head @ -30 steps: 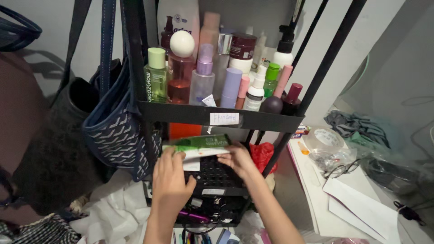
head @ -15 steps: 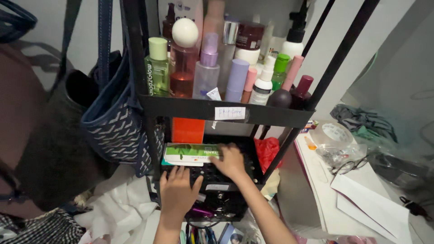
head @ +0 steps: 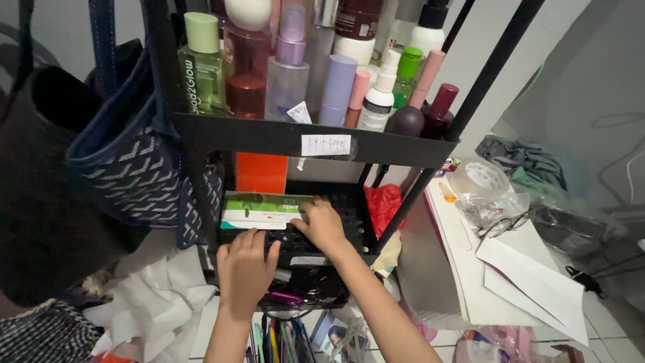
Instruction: The person organizes a collection of pens and stationery items on a black metal shelf unit. They pick up individual pens from a pile on the floor and place them into a designated slot on the shelf. The person also places a small orange notebook and a green box onto the shelf.
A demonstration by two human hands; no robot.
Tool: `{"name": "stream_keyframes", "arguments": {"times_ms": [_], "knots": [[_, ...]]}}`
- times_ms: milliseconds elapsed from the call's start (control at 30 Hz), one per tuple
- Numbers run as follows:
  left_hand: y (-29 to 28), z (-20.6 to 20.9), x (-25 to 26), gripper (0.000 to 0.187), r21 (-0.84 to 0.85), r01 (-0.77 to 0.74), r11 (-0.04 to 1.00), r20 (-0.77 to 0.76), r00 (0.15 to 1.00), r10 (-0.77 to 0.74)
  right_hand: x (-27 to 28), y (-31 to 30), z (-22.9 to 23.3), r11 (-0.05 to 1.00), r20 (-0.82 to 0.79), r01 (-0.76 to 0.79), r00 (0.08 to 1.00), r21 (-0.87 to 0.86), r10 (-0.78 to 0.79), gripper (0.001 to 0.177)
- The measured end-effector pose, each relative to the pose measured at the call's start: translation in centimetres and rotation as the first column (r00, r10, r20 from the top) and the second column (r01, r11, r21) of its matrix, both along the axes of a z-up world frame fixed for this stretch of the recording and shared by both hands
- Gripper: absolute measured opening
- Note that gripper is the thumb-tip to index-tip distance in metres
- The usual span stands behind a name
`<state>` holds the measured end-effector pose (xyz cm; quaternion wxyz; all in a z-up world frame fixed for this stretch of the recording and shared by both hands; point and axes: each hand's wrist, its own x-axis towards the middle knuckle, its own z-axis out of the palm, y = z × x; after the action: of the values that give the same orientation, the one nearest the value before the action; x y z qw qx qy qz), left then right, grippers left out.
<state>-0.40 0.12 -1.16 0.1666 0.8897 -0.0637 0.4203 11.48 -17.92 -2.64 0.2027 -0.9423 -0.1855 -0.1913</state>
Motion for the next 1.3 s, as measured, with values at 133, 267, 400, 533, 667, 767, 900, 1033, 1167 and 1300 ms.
{"name": "stream_keyframes", "arguments": {"times_ms": [133, 267, 400, 533, 667, 767, 900, 1033, 1167, 1300], "knots": [[-0.2, 0.7, -0.8, 0.028, -0.062, 0.088, 0.994, 0.132, 0.988, -0.079, -0.7, -1.1, 0.9, 0.999, -0.014, -0.048, 0.999, 0.014, 0.049, 0.034], [-0.4, -0.4, -1.5, 0.015, -0.092, 0.215, 0.972, 0.198, 0.961, -0.193, -2.2, -1.1, 2.2, 0.986, 0.145, -0.163, 0.976, -0.026, 0.165, 0.034], [-0.6, -3.0, -1.9, 0.016, -0.021, 0.342, 0.939, 0.065, 0.938, -0.340, -5.4, -0.1, 5.2, 0.965, 0.338, -0.255, 0.914, 0.052, 0.224, 0.024], [-1.7, -7.5, -2.2, 0.017, 0.015, 0.498, 0.867, 0.016, 0.867, -0.498, -9.8, 0.2, 6.5, 0.905, 0.480, -0.414, 0.816, 0.097, 0.322, 0.018], [-2.8, -14.5, -3.8, 0.016, -0.007, 0.658, 0.753, -0.109, 0.748, -0.654, -13.2, -0.2, 3.1, 0.855, 0.509, -0.514, 0.755, 0.066, 0.415, 0.013], [-2.8, -21.1, -4.1, 0.026, 0.028, 0.754, 0.656, -0.136, 0.653, -0.745, -14.2, -1.1, -1.8, 0.800, 0.442, -0.598, 0.729, 0.042, 0.522, 0.013], [0.1, -27.7, -3.3, 0.017, -0.139, 0.665, 0.734, -0.576, 0.548, -0.606, -15.1, -3.2, -10.4, 0.784, 0.150, -0.621, 0.775, 0.003, 0.614, 0.016], [1.8, -29.0, -3.0, 0.021, 0.028, 0.021, 0.999, -0.925, 0.379, 0.018, -15.2, -5.6, -19.4, 0.758, -0.093, -0.650, 0.759, -0.054, 0.645, 0.009], [2.5, -28.8, -4.7, 0.024, -0.013, -0.280, 0.960, -0.947, 0.311, 0.078, -15.0, -5.2, -24.5, 0.756, -0.457, -0.624, 0.740, -0.195, 0.493, 0.016], [2.6, -28.7, -5.6, 0.027, -0.101, -0.343, 0.934, -0.928, 0.372, 0.036, -15.2, -5.0, -25.4, 0.812, -0.453, -0.559, 0.775, -0.167, 0.441, 0.014]]}}
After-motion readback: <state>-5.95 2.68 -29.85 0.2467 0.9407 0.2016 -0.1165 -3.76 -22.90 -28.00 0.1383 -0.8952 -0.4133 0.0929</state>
